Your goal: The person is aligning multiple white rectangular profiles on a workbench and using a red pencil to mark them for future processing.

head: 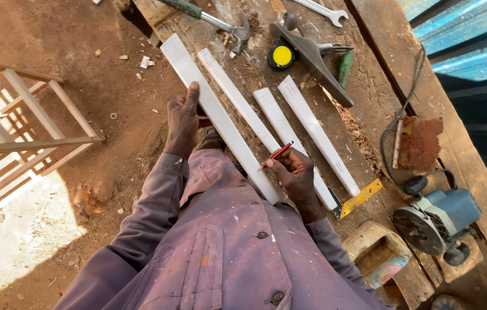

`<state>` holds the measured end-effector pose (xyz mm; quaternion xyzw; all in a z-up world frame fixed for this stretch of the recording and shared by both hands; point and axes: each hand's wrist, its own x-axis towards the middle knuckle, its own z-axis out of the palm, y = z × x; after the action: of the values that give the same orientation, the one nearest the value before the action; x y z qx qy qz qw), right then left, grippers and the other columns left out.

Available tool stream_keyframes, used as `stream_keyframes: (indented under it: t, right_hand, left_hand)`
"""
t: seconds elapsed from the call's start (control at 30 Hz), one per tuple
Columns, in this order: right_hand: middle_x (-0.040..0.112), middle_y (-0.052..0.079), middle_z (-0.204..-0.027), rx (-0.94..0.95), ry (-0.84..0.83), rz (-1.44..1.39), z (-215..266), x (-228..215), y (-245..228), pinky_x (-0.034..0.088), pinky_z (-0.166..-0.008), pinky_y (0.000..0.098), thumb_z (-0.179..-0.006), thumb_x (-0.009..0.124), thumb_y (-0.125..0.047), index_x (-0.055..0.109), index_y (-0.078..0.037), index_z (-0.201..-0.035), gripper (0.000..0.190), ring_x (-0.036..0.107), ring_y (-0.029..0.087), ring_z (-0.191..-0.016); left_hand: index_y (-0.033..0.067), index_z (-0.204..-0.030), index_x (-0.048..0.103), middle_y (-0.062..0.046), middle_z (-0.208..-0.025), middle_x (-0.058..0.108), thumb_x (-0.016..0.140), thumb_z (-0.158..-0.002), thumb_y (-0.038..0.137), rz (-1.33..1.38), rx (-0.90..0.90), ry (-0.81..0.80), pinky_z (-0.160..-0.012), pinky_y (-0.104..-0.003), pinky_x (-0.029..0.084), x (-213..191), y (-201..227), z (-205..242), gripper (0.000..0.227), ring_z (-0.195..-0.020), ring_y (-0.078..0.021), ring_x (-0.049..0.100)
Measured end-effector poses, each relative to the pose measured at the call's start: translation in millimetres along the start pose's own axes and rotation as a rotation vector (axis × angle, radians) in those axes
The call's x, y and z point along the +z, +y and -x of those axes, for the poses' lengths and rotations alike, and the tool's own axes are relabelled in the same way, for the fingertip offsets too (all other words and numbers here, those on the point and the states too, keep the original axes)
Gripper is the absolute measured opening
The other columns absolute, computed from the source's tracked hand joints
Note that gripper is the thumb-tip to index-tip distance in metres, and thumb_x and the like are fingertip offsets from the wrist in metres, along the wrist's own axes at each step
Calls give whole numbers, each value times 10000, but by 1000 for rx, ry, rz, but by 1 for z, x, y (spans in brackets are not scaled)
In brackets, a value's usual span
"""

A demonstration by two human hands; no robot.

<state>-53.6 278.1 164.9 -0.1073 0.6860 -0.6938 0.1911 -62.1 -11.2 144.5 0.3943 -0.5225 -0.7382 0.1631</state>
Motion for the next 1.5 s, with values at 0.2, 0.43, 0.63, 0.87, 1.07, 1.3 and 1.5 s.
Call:
stream_keyframes:
  t: [0.2, 0.43, 0.63, 0.87, 1.07, 1.3, 1.5]
  right_hand:
    - [660, 130, -608, 26, 219, -106, -15, -20, -19, 363, -298, 181, -916, 746, -19, 669, 33, -967, 106, 470, 67, -330]
    - [496, 120, -452, -38, 305, -129, -30, -55, -2, 354, -291, 188, -917, 743, 31, 660, 87, -946, 104, 450, 95, -276]
    - [650, 241, -630, -36, 324, -75, -23, -69, 14, 411, -295, 206, -920, 764, 10, 671, 97, -983, 142, 530, 104, -324]
    - [564, 160, -494, -16, 347, -114, -23, -45, -5, 378, -314, 215, -925, 758, 6, 676, 99, -957, 129, 450, 103, -283]
    - [582, 166, -523, -16, 381, -106, -22, -48, 1, 383, -313, 215, -923, 770, -12, 681, 96, -965, 147, 468, 101, -296]
    - [582, 159, -527, -51, 435, -88, -21, -58, 2, 383, -304, 216, -906, 783, -10, 680, 92, -966, 156, 483, 104, -305]
    - [630, 208, -646, -161, 532, -198, -7, -76, -39, 357, -266, 187, -930, 714, 2, 643, 64, -1004, 119, 449, 45, -311]
  left_hand:
    - [-35, -1048, 628, -254, -831, 690, 614, -1032, 512, -86, -64, 11, -631, -521, 694, -35, -53, -36, 547, -768, -334, 740]
    - [-54, -1043, 605, -189, -795, 650, 555, -1056, 480, -286, -213, 91, -606, -476, 707, -29, -126, -61, 536, -751, -324, 736]
    - [-43, -957, 614, -153, -725, 621, 485, -1084, 451, -463, -163, -26, -571, -420, 695, -10, -148, -64, 525, -679, -276, 734]
    - [22, -927, 752, -252, -874, 716, 300, -1061, 563, -1220, -24, -233, -865, -602, 556, -9, -115, -49, 718, -1033, -443, 702]
    - [74, -945, 686, -164, -850, 678, 503, -1038, 400, -1467, 391, -312, -775, -506, 589, 26, -71, -11, 386, -900, -345, 711]
    - [35, -936, 661, -198, -934, 658, 701, -805, 53, -1526, 1158, -796, -1135, -640, 288, 66, -81, -40, 138, -1028, -376, 647]
    - [160, -962, 674, -60, -888, 660, 602, -848, 109, -1715, 1307, -1021, -964, -484, 426, 79, -42, -43, 144, -872, -211, 648]
